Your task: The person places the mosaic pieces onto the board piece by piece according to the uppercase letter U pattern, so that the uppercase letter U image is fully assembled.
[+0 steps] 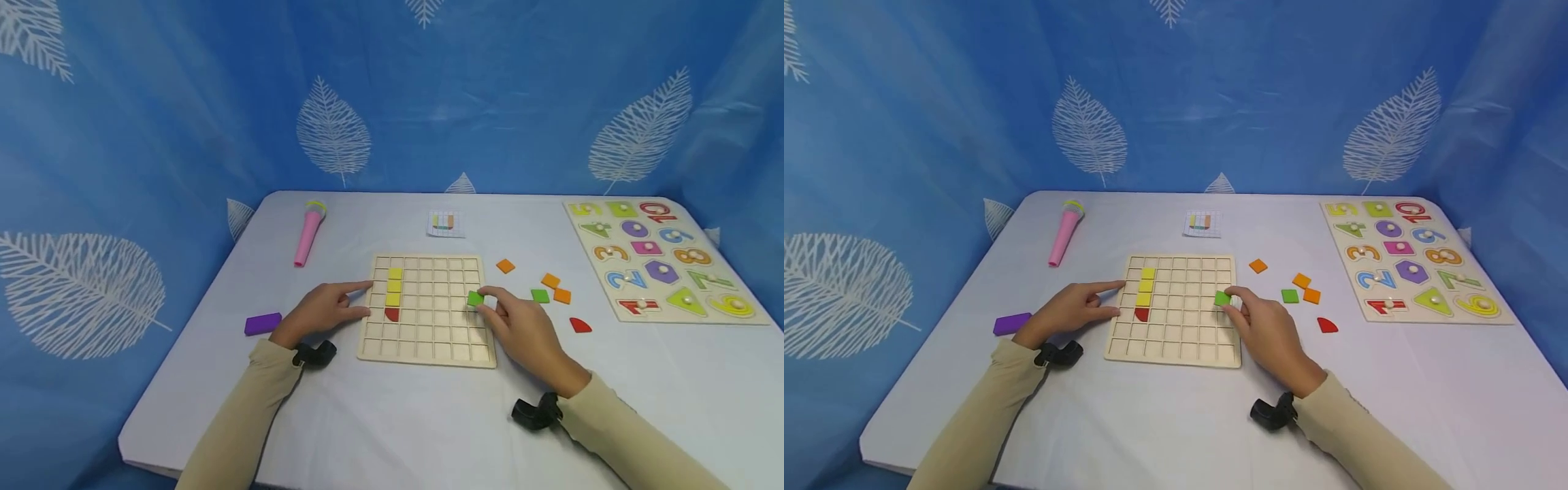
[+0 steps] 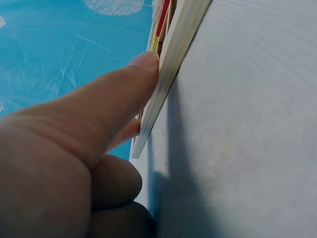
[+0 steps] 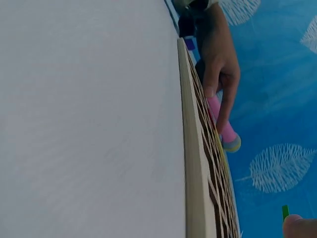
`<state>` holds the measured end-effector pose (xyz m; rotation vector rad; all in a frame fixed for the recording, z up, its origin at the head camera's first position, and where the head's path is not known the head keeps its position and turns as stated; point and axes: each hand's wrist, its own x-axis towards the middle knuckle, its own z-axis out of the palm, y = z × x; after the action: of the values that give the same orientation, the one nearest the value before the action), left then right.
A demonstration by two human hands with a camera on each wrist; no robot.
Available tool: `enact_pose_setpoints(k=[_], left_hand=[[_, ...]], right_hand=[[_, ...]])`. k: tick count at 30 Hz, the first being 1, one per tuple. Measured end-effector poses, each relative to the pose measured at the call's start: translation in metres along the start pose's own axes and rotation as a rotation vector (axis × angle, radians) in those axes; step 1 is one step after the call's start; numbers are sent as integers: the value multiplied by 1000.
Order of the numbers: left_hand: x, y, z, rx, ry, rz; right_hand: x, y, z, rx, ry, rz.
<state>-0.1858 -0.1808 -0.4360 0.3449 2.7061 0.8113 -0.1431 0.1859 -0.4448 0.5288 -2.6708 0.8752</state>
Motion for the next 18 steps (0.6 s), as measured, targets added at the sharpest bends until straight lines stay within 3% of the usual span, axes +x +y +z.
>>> enact_pose_setpoints(k=[8, 18], left_hand=[[7, 3, 5, -9, 30, 43], [-3, 0, 6, 6, 34, -5]], right_hand=[[17, -17, 3, 3, -83, -56], [19, -44, 33, 41, -175, -60]])
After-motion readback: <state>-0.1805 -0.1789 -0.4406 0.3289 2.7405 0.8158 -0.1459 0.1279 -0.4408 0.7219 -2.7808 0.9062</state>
